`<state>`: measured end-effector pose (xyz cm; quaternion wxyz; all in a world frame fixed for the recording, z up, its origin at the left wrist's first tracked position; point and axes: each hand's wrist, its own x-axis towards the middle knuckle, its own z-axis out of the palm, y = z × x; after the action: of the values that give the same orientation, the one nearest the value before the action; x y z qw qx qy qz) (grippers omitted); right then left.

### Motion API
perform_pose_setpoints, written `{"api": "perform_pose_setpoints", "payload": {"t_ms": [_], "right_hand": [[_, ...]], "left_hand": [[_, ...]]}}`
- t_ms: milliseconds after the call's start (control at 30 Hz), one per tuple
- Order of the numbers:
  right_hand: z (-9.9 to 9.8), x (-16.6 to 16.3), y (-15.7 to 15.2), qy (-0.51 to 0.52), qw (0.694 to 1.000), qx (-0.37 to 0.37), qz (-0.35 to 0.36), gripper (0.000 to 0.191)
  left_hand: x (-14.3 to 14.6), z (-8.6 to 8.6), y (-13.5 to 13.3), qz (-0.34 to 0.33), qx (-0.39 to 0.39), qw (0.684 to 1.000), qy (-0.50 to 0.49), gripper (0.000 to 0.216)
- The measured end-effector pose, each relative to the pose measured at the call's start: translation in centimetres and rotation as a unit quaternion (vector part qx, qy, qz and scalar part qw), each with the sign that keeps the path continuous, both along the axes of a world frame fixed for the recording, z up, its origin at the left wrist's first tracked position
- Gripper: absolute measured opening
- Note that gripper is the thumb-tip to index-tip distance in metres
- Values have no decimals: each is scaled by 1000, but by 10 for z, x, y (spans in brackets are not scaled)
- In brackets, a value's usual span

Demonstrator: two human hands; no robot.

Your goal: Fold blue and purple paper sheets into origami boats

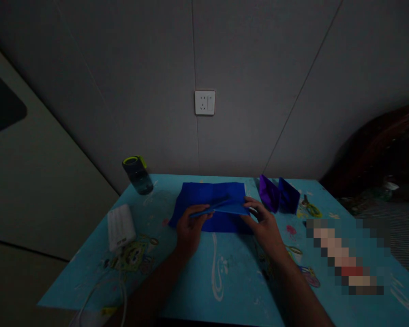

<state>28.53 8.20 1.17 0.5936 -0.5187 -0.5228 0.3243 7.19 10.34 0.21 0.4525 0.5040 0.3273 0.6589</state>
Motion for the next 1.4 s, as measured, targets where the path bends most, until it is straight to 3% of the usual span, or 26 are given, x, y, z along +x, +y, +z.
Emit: {"api": "perform_pose_setpoints", "payload": {"t_ms": [133, 233, 367, 500, 733, 900, 1067, 1200, 1300, 1400], "right_hand": [[-3, -1, 0, -15, 1000, 7, -23, 34], [-3, -1, -1, 7, 999, 0, -34, 37], [-1, -1, -1, 26, 999, -4, -39, 37], [2, -6, -3, 3, 997, 12, -70, 36], [3, -7, -4, -37, 987, 62, -144, 42], [3, -5, -5, -46, 983, 71, -163, 38], [6, -7, -5, 49, 983, 71, -160, 48], [5, -6, -4, 35, 980, 56, -187, 29], [3, -5, -4, 14, 985, 37, -165, 27], [2, -6, -5, 10, 991, 34, -129, 37]], "left_hand": [[-6, 0, 1, 17, 109, 992, 59, 11], [-7, 1, 0, 6, 114, 991, 67, 13], [-3, 1, -4, -34, 87, 995, 35, 16], [2, -4, -6, -100, -17, 993, -57, 25], [5, -2, 2, -74, -147, 977, -132, 41], [5, -3, 6, -81, -172, 974, -127, 43], [6, -6, 7, -90, -173, 973, -126, 45], [7, -7, 8, -99, -177, 970, -135, 46], [7, -8, 8, -102, -179, 967, -147, 47], [6, -10, 8, -103, -173, 966, -161, 46]]}}
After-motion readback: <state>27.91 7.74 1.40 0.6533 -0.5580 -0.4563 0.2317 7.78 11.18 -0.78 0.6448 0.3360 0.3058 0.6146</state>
